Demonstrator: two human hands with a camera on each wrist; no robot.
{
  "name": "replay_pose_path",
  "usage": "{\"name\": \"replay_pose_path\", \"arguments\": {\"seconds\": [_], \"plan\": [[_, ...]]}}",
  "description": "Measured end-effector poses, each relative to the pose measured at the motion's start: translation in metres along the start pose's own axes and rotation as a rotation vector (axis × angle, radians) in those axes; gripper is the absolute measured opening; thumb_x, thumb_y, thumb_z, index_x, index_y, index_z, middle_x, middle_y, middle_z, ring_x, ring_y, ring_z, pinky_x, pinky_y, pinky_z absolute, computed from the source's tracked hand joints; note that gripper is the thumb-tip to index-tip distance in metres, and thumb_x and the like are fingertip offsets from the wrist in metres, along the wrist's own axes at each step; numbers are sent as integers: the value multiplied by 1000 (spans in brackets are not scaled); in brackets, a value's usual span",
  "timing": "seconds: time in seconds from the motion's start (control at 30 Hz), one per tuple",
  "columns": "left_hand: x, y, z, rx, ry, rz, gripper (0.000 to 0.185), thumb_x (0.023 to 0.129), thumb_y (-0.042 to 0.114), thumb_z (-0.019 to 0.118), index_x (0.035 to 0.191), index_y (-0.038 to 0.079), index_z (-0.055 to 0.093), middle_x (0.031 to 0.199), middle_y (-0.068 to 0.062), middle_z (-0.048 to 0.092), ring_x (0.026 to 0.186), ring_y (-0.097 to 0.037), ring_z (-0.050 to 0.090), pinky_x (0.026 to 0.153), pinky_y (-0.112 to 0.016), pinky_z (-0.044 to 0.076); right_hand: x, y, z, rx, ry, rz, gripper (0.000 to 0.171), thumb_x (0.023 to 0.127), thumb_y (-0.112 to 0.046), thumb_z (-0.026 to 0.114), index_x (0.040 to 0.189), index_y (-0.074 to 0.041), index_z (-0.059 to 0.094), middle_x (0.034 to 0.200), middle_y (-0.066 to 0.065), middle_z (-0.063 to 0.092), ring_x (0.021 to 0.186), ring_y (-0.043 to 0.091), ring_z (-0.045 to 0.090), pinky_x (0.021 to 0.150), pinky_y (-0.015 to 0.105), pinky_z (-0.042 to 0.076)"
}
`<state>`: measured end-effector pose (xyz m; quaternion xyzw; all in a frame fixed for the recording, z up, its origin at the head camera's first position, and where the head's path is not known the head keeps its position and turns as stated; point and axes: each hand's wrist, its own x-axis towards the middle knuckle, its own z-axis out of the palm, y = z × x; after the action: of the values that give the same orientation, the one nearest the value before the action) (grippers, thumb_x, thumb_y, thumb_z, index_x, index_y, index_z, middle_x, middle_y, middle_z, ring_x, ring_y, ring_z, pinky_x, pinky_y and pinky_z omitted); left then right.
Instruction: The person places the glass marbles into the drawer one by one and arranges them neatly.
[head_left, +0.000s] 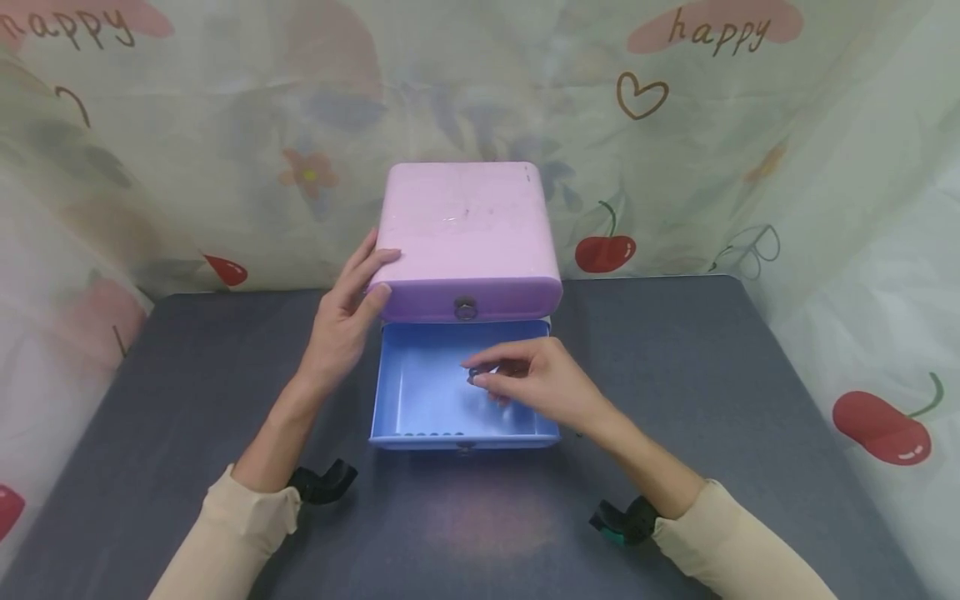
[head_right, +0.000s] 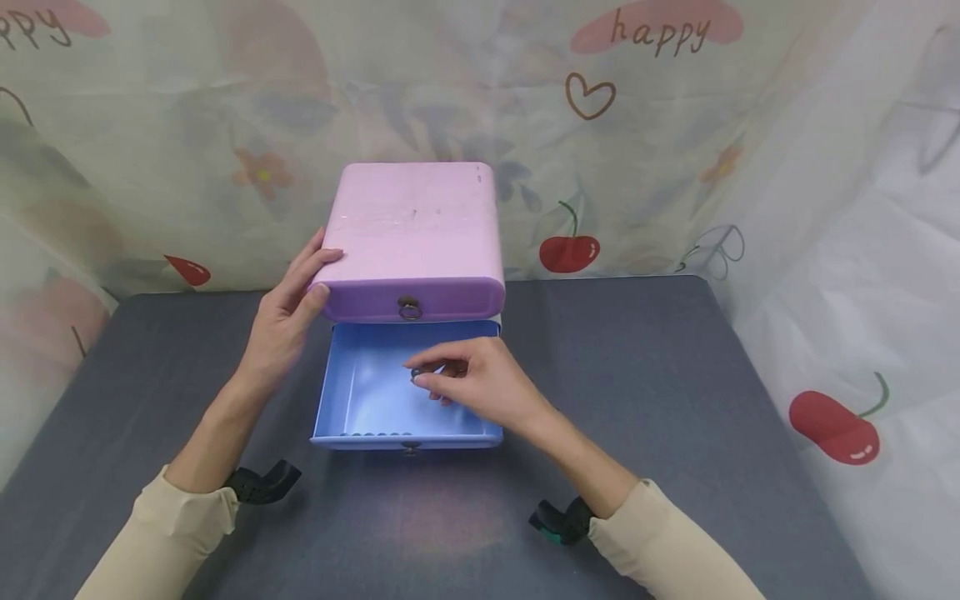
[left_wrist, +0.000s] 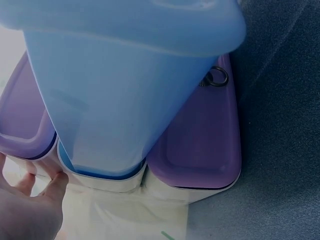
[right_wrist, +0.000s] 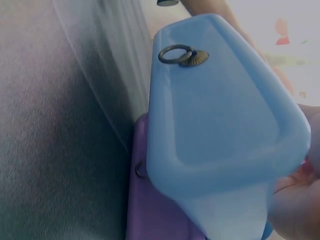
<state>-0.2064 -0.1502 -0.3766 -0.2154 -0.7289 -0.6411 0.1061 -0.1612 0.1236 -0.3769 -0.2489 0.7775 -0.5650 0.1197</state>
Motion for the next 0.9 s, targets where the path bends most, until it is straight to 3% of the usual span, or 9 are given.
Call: {"name": "replay_pose_path", "arguments": {"seconds": [0.2,0.47,0.9], "plan": [[0,0,0,11,2,-5,37,104,8,51,140,10,56,162,6,26,147,-13,27,111,-35,35,11,-1,9,-54,-59,7,22,88,-10,76,110,-6,76,82,12,72,63,34,64,56,26,49],[0,0,0,18,2,-4,37,103,7,51,140,10,56,162,7,26,147,-12,26,112,-38,33,23,-2,17,-154,-72,44,22,89,-17,76,110,-10,77,70,0,68,60,20,62,52,25,43],[1,0,0,13,5,2,37,103,7,51,140,10,56,162,4,26,147,-12,26,113,-38,32,40,6,27,-177,-97,154,20,88,-15,77,108,-11,79,70,-2,71,62,16,67,59,32,57]]}}
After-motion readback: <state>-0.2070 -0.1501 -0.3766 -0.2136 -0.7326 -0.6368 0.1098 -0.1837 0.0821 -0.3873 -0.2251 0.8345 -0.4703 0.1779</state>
